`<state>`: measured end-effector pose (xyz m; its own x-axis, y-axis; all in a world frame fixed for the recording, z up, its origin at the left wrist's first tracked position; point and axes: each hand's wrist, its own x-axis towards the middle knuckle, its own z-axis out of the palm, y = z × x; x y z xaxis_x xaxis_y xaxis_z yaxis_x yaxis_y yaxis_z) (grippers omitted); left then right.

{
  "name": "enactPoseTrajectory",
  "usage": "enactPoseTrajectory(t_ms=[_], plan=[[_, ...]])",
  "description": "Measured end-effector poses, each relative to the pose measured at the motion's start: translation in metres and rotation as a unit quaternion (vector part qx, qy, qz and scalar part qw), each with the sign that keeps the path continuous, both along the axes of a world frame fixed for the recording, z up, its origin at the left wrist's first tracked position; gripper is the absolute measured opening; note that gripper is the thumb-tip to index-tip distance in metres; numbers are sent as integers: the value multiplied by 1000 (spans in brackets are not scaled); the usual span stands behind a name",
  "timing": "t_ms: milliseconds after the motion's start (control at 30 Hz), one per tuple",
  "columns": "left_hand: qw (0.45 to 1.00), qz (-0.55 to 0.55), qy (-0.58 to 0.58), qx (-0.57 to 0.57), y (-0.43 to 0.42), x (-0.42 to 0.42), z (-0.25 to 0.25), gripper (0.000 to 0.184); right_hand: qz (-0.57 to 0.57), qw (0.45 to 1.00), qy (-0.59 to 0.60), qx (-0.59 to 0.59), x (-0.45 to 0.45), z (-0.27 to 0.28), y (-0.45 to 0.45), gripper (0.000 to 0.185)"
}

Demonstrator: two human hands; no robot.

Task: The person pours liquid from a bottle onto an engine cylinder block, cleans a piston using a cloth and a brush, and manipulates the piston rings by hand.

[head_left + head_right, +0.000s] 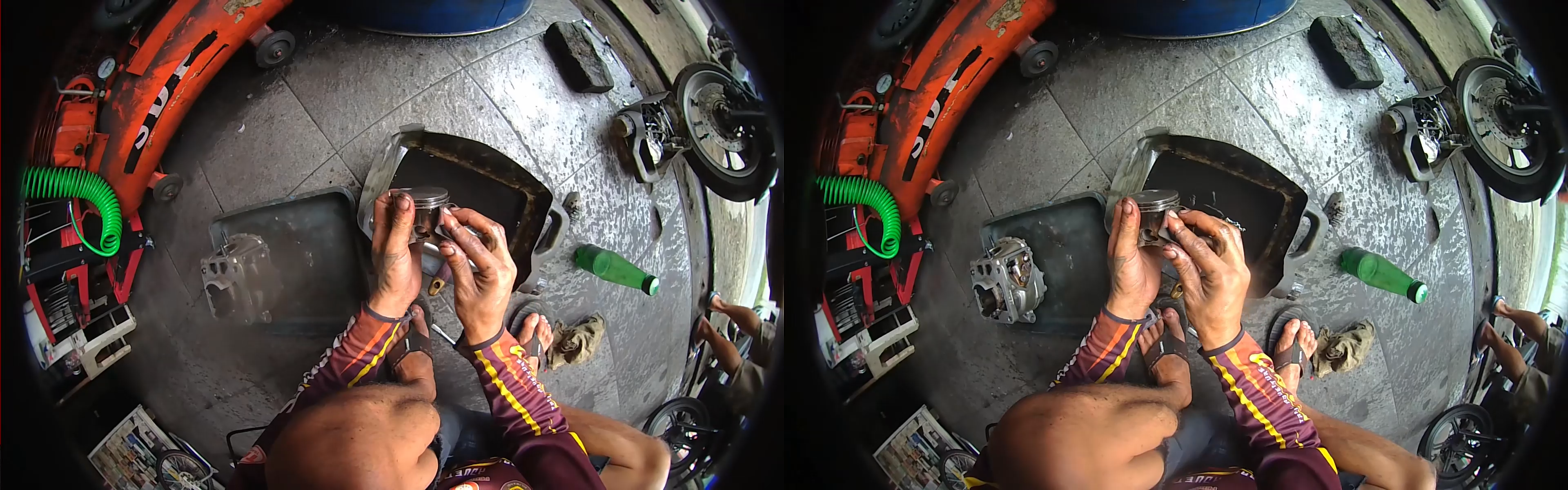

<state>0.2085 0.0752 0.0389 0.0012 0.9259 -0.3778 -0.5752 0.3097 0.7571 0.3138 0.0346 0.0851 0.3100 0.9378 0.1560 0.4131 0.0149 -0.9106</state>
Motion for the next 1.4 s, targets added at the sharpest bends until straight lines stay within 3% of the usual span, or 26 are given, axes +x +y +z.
enactPoseTrajectory(t_ms=[33, 267, 333, 433, 533, 600, 667, 900, 1000, 1400], plan=[[1000, 10, 16, -17, 0, 2, 6, 44, 5, 1000, -5, 0, -1, 1, 0, 34], [979, 65, 192, -2, 1, -3, 2, 46, 13, 999, -39, 5, -3, -3, 4, 35], [979, 98, 176, -16, 3, 2, 0, 46, 3, 999, -31, -6, -3, -5, 5, 35], [997, 31, 60, 27, 5, -3, 11, 40, 10, 1000, 20, -8, -6, 0, 4, 34], [998, -24, 55, 34, 7, -9, 9, 40, 12, 1000, 22, -11, -1, -1, 5, 34], [986, -18, 154, 62, 5, -6, 8, 40, 22, 1000, 4, -2, -2, -1, 5, 34], [988, -3, 152, 32, 3, -3, 12, 38, 41, 998, -55, -4, -4, 4, 8, 35], [981, 29, 185, 52, 1, -9, -1, 30, 93, 993, -57, 36, 1, -2, 10, 32], [970, 26, 227, 88, 0, -4, 7, 41, 87, 993, -68, 42, 15, -6, 19, 29], [963, -3, 256, 87, -1, -11, 3, 33, 132, 989, -48, 53, 4, 8, 9, 29]])
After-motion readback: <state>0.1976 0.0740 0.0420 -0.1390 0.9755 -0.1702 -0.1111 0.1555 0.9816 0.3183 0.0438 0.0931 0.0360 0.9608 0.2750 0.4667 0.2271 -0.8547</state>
